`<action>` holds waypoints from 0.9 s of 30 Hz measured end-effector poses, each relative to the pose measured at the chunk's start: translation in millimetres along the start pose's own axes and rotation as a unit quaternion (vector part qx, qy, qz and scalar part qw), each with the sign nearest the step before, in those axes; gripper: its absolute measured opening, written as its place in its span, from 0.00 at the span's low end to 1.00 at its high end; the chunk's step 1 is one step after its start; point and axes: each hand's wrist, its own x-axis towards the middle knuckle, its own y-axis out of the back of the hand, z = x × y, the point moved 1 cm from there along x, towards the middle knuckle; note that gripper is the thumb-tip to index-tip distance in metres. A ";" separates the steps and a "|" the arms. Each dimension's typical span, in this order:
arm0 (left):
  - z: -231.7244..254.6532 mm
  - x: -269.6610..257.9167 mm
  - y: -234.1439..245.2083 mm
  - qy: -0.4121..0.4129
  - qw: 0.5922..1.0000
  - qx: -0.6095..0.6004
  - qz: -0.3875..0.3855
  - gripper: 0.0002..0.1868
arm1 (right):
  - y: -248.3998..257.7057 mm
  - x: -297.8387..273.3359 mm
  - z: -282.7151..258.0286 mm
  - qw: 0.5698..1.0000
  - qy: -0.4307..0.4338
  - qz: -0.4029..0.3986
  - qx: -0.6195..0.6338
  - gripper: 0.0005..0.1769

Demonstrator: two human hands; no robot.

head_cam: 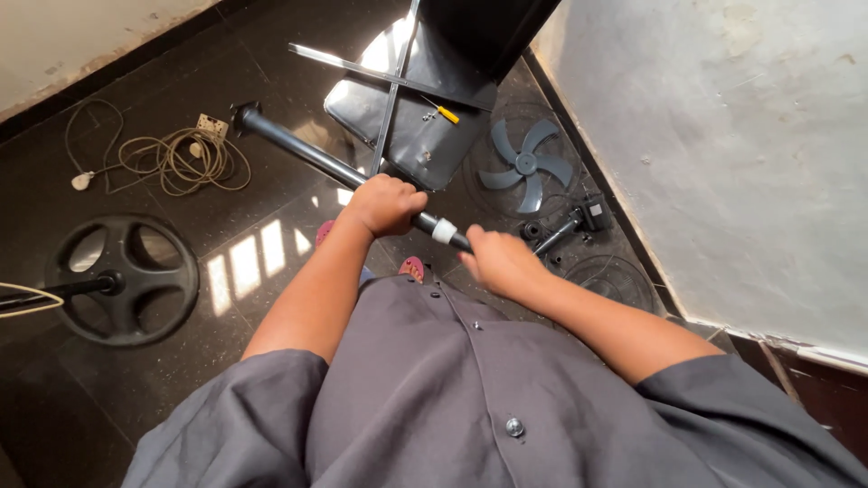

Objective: The person uses a yellow screwdriver to loosen and remove screws from a metal fan stand base. After detaching the central pole, they slide a white plastic sleeve onto the pole and place the assembly on the floor.

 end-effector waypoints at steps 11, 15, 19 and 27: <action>27.0 8.6 86.3 0.099 0.988 0.096 0.076 0.03 | 129.3 -61.3 39.0 0.991 -0.033 0.023 -0.129 0.20; 58.9 24.1 96.6 -0.038 0.984 0.103 0.139 0.05 | 83.7 -70.0 40.8 0.973 0.113 -0.080 0.184 0.18; 87.0 41.9 97.8 -0.134 0.973 0.137 0.125 0.07 | 38.5 -65.8 27.8 0.856 -0.127 -0.195 0.462 0.19; 6.3 15.1 116.3 0.016 0.988 0.134 0.077 0.04 | 101.6 -79.2 18.6 0.985 0.035 0.146 -0.085 0.19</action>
